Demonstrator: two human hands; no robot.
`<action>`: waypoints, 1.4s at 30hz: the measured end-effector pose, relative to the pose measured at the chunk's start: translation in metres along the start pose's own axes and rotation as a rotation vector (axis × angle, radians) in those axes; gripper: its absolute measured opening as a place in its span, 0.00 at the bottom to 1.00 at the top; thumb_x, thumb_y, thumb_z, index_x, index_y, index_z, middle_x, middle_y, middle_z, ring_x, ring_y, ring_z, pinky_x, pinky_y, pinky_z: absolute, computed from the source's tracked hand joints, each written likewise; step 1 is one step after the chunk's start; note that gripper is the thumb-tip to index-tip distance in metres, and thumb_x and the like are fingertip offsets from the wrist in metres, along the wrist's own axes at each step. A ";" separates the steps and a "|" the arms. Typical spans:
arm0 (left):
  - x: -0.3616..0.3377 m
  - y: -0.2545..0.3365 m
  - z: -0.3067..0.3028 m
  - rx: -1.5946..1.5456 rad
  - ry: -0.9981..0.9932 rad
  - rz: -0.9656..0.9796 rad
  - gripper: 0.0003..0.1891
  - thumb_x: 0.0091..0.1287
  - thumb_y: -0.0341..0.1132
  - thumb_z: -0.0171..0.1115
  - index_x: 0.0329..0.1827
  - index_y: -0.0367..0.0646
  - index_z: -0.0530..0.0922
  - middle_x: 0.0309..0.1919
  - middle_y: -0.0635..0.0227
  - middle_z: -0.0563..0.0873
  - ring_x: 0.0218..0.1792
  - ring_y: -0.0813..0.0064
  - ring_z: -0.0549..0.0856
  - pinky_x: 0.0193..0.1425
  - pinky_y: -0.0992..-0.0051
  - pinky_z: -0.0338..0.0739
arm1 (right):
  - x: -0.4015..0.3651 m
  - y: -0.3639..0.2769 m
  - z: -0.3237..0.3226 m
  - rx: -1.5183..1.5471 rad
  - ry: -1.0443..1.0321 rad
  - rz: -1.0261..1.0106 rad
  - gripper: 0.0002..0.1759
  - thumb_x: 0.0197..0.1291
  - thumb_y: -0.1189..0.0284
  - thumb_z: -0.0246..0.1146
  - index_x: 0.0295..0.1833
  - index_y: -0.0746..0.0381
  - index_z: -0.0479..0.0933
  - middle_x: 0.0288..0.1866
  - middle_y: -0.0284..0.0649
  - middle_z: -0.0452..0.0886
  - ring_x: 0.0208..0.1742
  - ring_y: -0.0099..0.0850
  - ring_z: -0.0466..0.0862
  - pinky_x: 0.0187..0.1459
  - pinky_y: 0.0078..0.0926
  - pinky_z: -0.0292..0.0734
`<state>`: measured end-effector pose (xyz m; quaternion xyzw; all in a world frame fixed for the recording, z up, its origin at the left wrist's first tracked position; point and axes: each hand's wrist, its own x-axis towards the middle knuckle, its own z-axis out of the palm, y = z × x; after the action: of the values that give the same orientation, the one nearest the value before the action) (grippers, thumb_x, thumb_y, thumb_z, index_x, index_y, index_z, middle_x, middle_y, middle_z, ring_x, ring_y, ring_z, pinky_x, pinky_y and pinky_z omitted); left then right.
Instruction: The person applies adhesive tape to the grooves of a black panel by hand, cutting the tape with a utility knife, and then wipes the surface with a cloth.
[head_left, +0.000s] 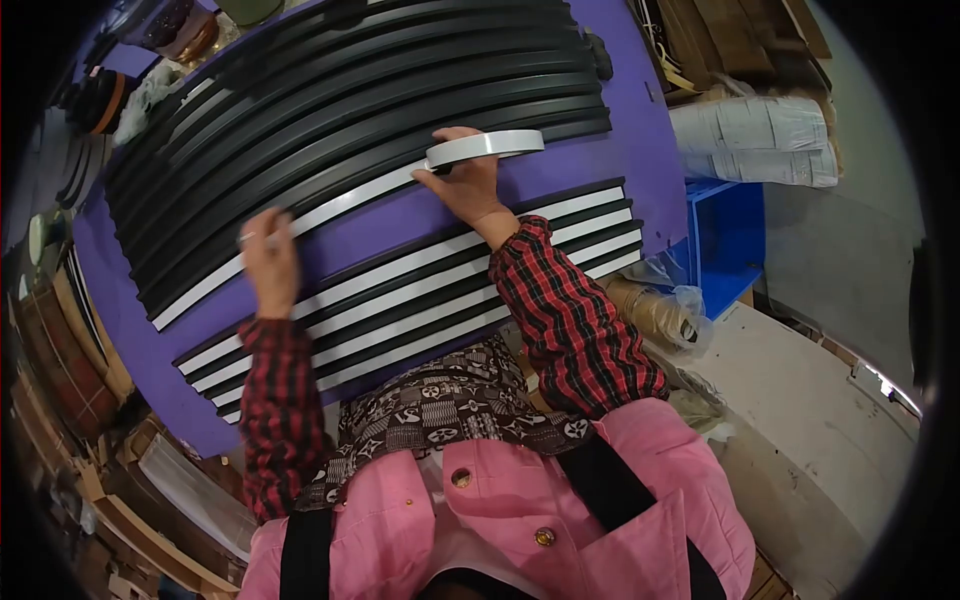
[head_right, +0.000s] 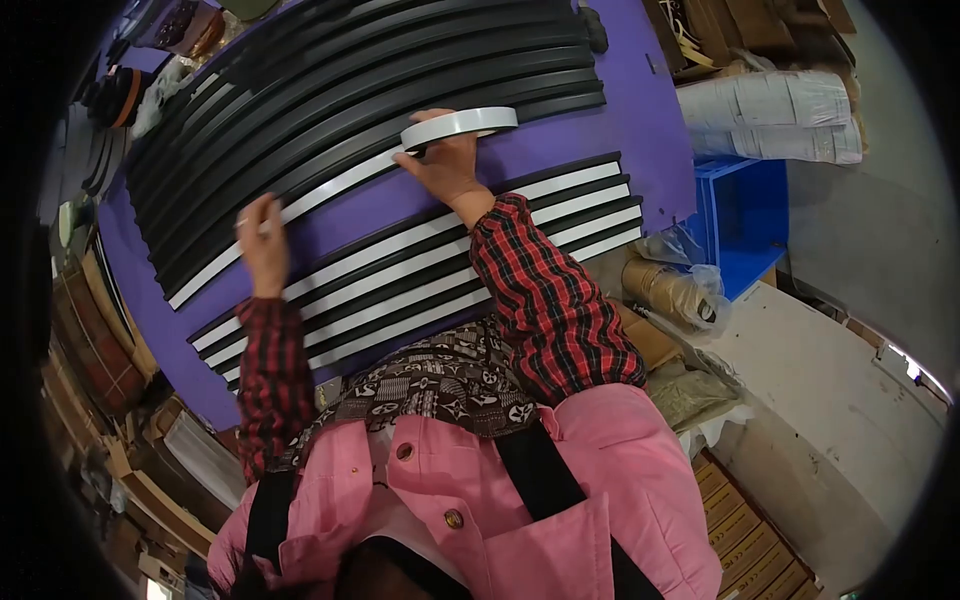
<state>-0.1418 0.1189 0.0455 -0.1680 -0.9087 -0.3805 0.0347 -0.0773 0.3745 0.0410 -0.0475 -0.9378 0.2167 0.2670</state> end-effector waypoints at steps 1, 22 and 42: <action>0.002 0.037 0.038 -0.013 -0.041 0.248 0.09 0.57 0.30 0.54 0.40 0.41 0.73 0.34 0.60 0.77 0.39 0.61 0.76 0.46 0.68 0.68 | 0.001 -0.007 -0.001 0.375 0.035 0.214 0.22 0.34 0.70 0.72 0.39 0.60 0.72 0.37 0.36 0.76 0.43 0.30 0.74 0.43 0.28 0.70; -0.007 0.098 0.112 0.534 -0.329 0.347 0.29 0.55 0.19 0.51 0.58 0.59 0.67 0.46 0.67 0.68 0.48 0.66 0.70 0.56 0.67 0.62 | -0.005 0.275 -0.115 -0.322 0.023 0.479 0.24 0.41 0.53 0.64 0.27 0.66 0.74 0.23 0.45 0.76 0.30 0.40 0.76 0.40 0.33 0.67; 0.030 0.219 0.255 0.196 -0.288 0.837 0.20 0.54 0.31 0.47 0.51 0.39 0.68 0.43 0.67 0.70 0.45 0.71 0.71 0.46 0.74 0.65 | 0.107 0.276 -0.060 -0.128 -0.140 0.437 0.25 0.50 0.61 0.60 0.47 0.67 0.67 0.38 0.55 0.75 0.40 0.48 0.76 0.43 0.41 0.70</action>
<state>-0.0812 0.4499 0.0201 -0.5680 -0.7899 -0.2187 0.0745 -0.1443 0.6683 0.0192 -0.2510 -0.9333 0.2124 0.1446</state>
